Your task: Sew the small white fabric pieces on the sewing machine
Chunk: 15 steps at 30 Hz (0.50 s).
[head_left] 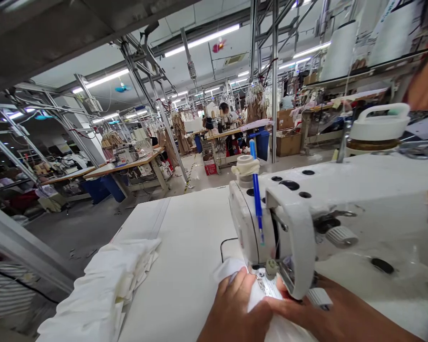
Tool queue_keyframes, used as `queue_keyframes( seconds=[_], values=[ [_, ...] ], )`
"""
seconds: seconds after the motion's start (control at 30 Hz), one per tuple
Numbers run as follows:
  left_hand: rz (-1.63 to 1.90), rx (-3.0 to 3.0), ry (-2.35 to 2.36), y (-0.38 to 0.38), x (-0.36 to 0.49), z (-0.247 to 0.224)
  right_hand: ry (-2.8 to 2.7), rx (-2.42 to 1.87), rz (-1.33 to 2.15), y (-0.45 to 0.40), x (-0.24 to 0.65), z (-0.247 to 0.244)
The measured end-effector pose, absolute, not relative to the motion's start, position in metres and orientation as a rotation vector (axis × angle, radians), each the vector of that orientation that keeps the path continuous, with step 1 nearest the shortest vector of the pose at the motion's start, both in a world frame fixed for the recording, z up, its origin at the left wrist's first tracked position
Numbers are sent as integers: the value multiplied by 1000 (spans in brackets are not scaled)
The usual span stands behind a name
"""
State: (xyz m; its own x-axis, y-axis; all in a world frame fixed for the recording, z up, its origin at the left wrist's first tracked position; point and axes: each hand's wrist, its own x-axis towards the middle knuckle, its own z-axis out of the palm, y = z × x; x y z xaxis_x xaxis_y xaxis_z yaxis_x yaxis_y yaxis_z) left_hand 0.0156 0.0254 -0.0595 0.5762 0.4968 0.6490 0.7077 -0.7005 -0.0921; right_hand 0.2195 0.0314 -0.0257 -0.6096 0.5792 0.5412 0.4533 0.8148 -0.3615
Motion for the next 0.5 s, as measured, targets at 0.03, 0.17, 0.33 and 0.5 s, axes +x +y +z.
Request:
queue_keyframes(
  seconds=[0.03,0.17,0.33,0.5],
  values=[
    [-895,-2461,-978,26,16,-60,-2306,-770,226,32,220,-26],
    [-903,-2476,-1025,26,16,-59,-2310,-860,176,30,219,-19],
    [-720,-2567,-1061,24,16,-48,-2427,-816,115,26,218,-12],
    [-611,-2661,-1154,24,18,-41,-2413,-828,79,31,222,-24]
  ],
)
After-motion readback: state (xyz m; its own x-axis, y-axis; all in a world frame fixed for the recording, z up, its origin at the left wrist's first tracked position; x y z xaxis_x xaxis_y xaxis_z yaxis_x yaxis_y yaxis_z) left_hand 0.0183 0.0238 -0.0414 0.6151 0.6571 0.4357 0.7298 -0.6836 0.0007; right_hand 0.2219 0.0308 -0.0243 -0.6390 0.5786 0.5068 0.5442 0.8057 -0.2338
